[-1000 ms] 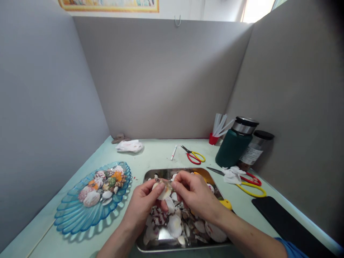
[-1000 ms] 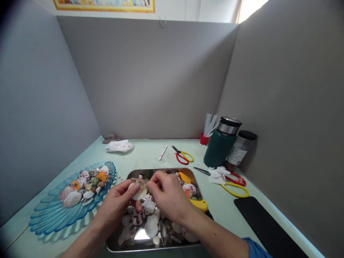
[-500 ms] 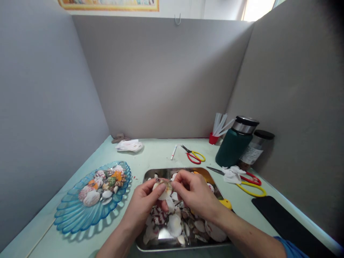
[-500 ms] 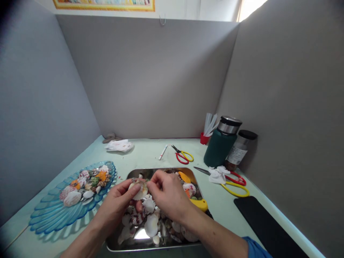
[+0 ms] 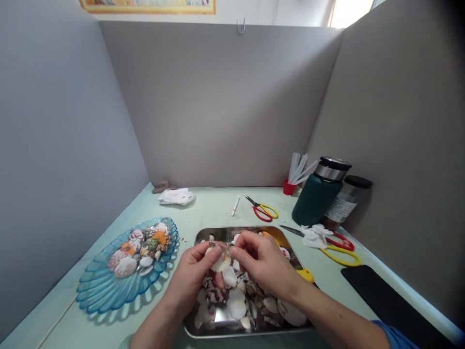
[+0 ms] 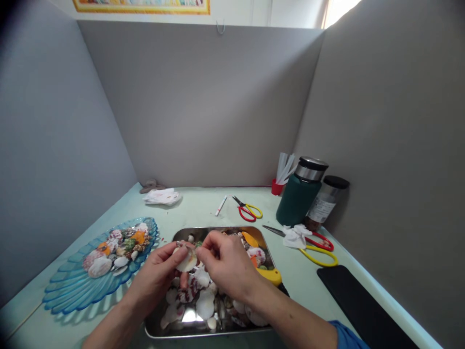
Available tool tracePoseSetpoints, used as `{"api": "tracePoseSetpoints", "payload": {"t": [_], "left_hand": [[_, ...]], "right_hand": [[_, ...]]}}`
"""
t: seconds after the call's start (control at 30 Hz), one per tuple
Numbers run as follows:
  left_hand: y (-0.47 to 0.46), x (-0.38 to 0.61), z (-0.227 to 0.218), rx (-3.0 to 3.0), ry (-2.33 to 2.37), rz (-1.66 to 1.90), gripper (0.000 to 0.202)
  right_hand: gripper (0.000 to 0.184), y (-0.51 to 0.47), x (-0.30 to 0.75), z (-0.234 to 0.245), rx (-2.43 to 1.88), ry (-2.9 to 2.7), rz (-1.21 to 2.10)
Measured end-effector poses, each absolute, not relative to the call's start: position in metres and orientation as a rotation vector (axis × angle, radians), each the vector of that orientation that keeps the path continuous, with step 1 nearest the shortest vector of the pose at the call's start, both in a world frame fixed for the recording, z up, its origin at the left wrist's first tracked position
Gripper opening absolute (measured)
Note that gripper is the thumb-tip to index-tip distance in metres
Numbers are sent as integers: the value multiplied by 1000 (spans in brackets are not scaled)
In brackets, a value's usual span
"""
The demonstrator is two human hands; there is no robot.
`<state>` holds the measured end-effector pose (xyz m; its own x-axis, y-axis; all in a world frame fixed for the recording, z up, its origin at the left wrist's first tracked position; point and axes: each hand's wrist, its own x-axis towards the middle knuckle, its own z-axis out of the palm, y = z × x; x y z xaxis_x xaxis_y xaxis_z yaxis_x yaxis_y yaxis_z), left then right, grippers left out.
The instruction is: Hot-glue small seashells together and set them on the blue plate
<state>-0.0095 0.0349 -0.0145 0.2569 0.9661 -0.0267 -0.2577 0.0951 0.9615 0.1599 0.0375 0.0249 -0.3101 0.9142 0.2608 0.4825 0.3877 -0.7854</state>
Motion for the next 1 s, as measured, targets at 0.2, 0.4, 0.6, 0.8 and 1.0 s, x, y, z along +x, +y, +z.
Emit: {"api": "tracePoseSetpoints", "payload": {"t": [0.2, 0.4, 0.6, 0.8, 1.0], "left_hand": [[34, -9, -14, 1105, 866, 1111, 23], [33, -7, -12, 1098, 887, 1102, 23], [33, -5, -11, 1122, 939, 1095, 26], [35, -6, -12, 1104, 954, 1124, 25], [34, -6, -11, 1065, 921, 1163, 21]], "right_hand": [[22, 37, 160, 27, -1170, -2020, 652], [21, 39, 161, 24, -1201, -2028, 640], [21, 42, 160, 24, -1234, -2011, 603], [21, 40, 160, 23, -1202, -2026, 610], [18, 40, 160, 23, -1184, -2030, 661]]}}
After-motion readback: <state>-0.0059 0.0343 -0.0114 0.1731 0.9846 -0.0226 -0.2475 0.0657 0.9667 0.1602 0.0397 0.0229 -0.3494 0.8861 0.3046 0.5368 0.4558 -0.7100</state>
